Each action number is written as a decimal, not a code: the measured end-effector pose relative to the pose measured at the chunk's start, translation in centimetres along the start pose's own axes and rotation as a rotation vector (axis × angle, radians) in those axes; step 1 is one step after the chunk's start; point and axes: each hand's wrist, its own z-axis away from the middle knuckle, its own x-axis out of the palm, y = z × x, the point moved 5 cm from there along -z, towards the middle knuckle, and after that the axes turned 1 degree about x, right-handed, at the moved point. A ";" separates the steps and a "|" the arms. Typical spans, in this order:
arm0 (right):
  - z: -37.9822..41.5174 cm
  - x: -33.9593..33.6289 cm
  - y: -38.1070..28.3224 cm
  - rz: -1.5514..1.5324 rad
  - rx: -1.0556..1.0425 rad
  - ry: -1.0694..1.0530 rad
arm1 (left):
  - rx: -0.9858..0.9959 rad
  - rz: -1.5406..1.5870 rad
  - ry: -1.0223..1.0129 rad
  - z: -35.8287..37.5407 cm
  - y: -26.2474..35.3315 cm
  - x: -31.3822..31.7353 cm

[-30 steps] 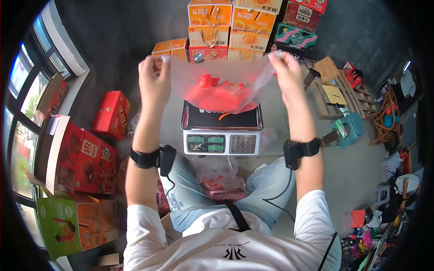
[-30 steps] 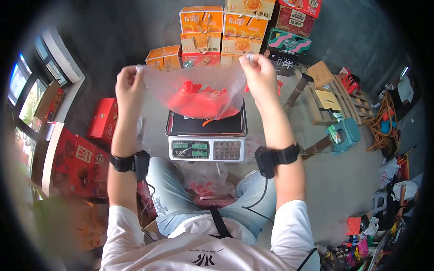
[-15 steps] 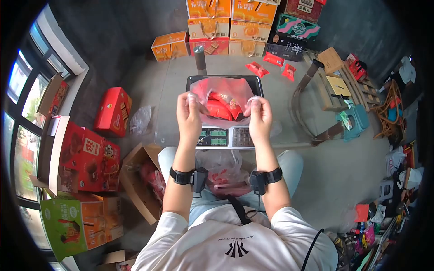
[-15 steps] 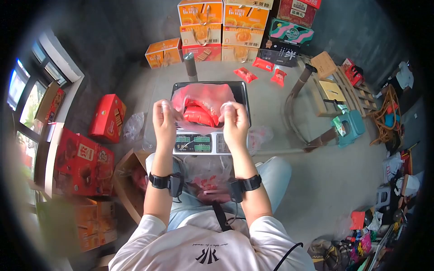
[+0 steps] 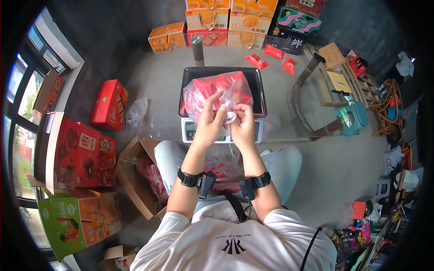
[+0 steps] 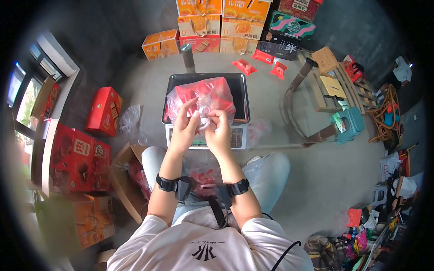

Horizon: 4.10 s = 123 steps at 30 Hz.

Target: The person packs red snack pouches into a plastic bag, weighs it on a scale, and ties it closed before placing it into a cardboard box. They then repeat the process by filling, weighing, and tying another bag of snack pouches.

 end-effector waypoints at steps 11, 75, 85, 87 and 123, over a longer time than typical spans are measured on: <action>0.6 -1.5 -1.1 0.220 -0.142 -0.256 | -0.068 -0.376 -0.028 -0.3 -1.9 -0.5; -2.6 -4.1 0.9 0.244 0.044 -0.204 | 0.111 -0.640 0.429 -1.1 -4.6 -10.9; -7.3 -2.5 -1.1 0.542 -0.277 -0.326 | -0.218 0.451 0.200 -5.0 -3.1 -9.8; -7.3 -3.8 -1.0 0.716 -0.344 -0.281 | -0.278 0.363 0.230 -5.2 -4.9 -12.4; -4.8 -4.9 0.0 1.318 -0.496 -0.273 | -0.135 -0.133 0.188 -3.5 -1.7 -11.3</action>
